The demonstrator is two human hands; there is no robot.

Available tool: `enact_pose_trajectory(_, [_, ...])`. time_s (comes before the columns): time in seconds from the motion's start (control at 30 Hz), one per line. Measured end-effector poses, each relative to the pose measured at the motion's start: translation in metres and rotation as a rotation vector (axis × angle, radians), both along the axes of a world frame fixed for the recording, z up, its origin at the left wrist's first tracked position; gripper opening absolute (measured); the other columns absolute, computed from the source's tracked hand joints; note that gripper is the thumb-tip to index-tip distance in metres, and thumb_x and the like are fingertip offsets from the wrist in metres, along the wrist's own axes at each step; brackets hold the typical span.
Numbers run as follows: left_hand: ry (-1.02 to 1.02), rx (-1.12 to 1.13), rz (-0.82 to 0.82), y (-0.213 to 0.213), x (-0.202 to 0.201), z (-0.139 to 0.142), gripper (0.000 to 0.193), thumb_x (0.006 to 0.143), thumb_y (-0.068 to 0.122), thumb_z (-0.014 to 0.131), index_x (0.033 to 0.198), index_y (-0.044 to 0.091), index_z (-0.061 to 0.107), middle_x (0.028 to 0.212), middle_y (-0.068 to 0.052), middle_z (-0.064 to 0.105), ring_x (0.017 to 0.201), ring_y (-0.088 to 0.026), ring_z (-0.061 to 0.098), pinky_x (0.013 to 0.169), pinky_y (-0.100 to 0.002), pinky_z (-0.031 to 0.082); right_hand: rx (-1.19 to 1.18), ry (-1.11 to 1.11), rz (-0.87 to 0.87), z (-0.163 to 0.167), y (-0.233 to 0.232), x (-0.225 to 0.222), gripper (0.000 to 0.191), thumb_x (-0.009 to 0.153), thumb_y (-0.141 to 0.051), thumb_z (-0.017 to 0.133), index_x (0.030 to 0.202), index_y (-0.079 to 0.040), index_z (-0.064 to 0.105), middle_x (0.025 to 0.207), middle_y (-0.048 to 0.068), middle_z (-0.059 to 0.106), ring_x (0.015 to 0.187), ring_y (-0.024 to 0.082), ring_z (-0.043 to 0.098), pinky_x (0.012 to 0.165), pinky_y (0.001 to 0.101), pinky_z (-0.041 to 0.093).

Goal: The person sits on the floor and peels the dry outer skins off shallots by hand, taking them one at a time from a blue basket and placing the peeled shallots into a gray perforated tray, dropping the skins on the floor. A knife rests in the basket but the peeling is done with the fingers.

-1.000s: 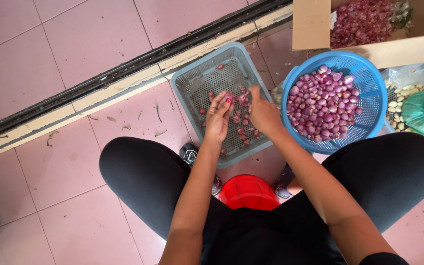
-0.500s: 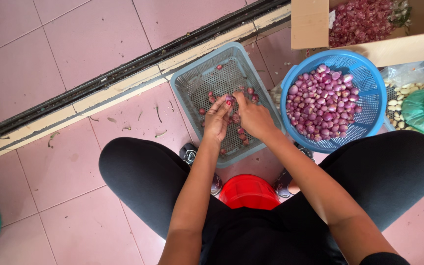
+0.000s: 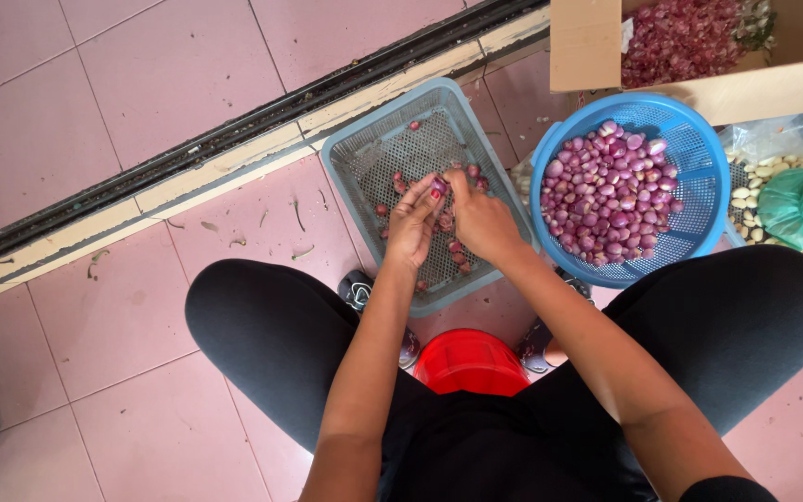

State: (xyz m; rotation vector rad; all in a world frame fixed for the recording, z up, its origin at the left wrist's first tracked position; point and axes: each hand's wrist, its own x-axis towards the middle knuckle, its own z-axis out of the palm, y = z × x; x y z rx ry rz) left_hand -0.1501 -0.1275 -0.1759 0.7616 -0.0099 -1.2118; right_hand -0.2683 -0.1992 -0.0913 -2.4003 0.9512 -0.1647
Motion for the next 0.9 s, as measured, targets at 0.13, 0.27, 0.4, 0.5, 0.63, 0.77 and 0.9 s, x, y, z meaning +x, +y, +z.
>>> enact_pose_trajectory(0.13, [-0.01, -0.05, -0.018, -0.001, -0.001, 0.009, 0.039, 0.099, 0.0, 0.064, 0.137, -0.001, 0.058, 0.133, -0.012, 0.065, 0.122, -0.02, 0.064, 0.11, -0.031, 0.052, -0.02, -0.06, -0.095, -0.005, -0.001, 0.001, 0.04, 0.099, -0.012, 0.054, 0.134, -0.011, 0.036, 0.102, 0.027, 0.071, 0.084, 0.051, 0.068, 0.068, 0.0607, 0.052])
enact_pose_trajectory(0.27, [-0.008, -0.054, 0.037, -0.002, 0.0, 0.015, 0.034, 0.1, 0.003, 0.062, 0.134, 0.001, 0.058, 0.134, -0.012, 0.066, 0.122, -0.021, 0.065, 0.11, -0.031, 0.052, 0.087, 0.003, -0.192, -0.006, -0.008, -0.005, 0.045, 0.094, -0.011, 0.06, 0.133, -0.008, 0.037, 0.091, 0.028, 0.071, 0.083, 0.05, 0.069, 0.07, 0.059, 0.052])
enact_pose_trajectory(0.4, [-0.041, 0.01, 0.033, -0.003, -0.001, 0.012, 0.031, 0.099, 0.002, 0.062, 0.131, 0.001, 0.06, 0.127, -0.009, 0.066, 0.119, -0.019, 0.066, 0.107, -0.03, 0.053, 0.041, 0.091, -0.175, -0.001, -0.016, -0.007, 0.035, 0.102, -0.017, 0.067, 0.132, -0.01, 0.051, 0.085, 0.026, 0.071, 0.084, 0.045, 0.072, 0.079, 0.0525, 0.057])
enact_pose_trajectory(0.5, [-0.092, 0.143, -0.014, 0.0, -0.002, 0.004, 0.029, 0.099, 0.002, 0.065, 0.128, 0.001, 0.063, 0.119, -0.006, 0.066, 0.11, -0.016, 0.066, 0.099, -0.03, 0.055, 0.213, 0.019, -0.236, 0.004, -0.018, -0.01, 0.063, 0.078, -0.025, 0.084, 0.124, 0.001, 0.05, 0.077, 0.023, 0.073, 0.082, 0.042, 0.073, 0.074, 0.0488, 0.057])
enact_pose_trajectory(0.63, [-0.115, 0.203, -0.147, 0.006, -0.01, -0.002, 0.028, 0.097, 0.008, 0.069, 0.125, 0.002, 0.066, 0.114, -0.004, 0.07, 0.103, -0.013, 0.067, 0.088, -0.026, 0.057, 0.198, -0.15, -0.056, 0.002, -0.015, -0.019, 0.055, 0.079, -0.017, 0.079, 0.127, -0.003, 0.058, 0.082, 0.023, 0.072, 0.08, 0.042, 0.072, 0.07, 0.0494, 0.056])
enact_pose_trajectory(0.77, [-0.175, 0.259, -0.281, 0.007, -0.017, -0.006, 0.027, 0.098, 0.013, 0.068, 0.123, 0.005, 0.071, 0.108, -0.003, 0.073, 0.096, -0.012, 0.069, 0.084, -0.025, 0.058, 0.167, -0.122, -0.057, -0.006, -0.025, -0.033, 0.032, 0.092, -0.02, 0.071, 0.117, -0.002, 0.063, 0.086, 0.025, 0.071, 0.081, 0.042, 0.072, 0.073, 0.0501, 0.057])
enact_pose_trajectory(0.9, [-0.584, 0.282, -0.313, 0.011, -0.018, -0.012, 0.022, 0.095, 0.013, 0.071, 0.117, 0.009, 0.075, 0.105, -0.006, 0.078, 0.091, -0.016, 0.073, 0.081, -0.028, 0.06, -0.065, 0.206, -0.213, 0.009, -0.066, -0.067, 0.026, 0.095, -0.021, 0.068, 0.111, -0.001, 0.063, 0.09, 0.027, 0.071, 0.085, 0.046, 0.071, 0.074, 0.0551, 0.056])
